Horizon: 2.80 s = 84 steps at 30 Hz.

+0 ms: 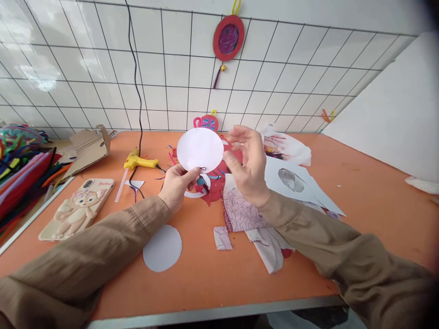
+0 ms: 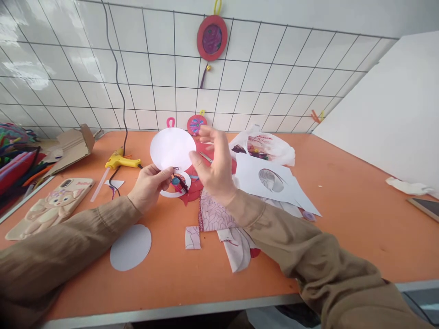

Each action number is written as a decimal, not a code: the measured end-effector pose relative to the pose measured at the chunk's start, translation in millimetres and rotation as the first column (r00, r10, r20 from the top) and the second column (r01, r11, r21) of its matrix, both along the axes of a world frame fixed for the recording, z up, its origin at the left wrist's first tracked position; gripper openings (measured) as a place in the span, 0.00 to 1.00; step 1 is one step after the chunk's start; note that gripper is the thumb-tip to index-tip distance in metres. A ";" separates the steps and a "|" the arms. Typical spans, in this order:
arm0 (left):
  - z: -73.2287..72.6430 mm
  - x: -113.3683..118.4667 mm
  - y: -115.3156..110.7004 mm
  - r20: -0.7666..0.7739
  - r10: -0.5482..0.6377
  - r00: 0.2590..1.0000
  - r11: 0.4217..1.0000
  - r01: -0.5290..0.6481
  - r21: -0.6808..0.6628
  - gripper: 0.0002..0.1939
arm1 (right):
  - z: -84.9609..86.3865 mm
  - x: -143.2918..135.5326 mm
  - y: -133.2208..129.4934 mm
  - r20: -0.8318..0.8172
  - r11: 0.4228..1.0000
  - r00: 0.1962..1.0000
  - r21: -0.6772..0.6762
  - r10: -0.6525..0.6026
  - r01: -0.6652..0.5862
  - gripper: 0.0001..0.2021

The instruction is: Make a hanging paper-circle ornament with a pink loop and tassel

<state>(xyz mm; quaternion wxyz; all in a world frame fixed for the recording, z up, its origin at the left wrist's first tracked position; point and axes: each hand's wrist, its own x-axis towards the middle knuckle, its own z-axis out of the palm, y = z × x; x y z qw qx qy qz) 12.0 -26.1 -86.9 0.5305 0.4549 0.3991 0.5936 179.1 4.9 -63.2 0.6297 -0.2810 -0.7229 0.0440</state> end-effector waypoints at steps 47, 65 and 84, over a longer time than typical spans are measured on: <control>-7.8 1.0 -1.7 0.112 -0.141 0.984 0.986 0.150 -0.079 0.15 | -30.8 -20.7 -12.0 -0.354 0.587 0.871 -0.643 0.341 -0.492 0.12; -2.5 8.1 -7.4 -0.073 -0.023 0.997 1.000 0.024 0.010 0.14 | -35.9 -17.7 -9.5 -0.234 0.724 0.942 -0.604 0.239 -0.333 0.14; -4.2 7.1 -6.9 -0.068 -0.002 0.998 0.999 -0.002 -0.051 0.19 | -39.5 -14.9 -6.8 -0.268 0.689 0.915 -0.603 0.300 -0.402 0.11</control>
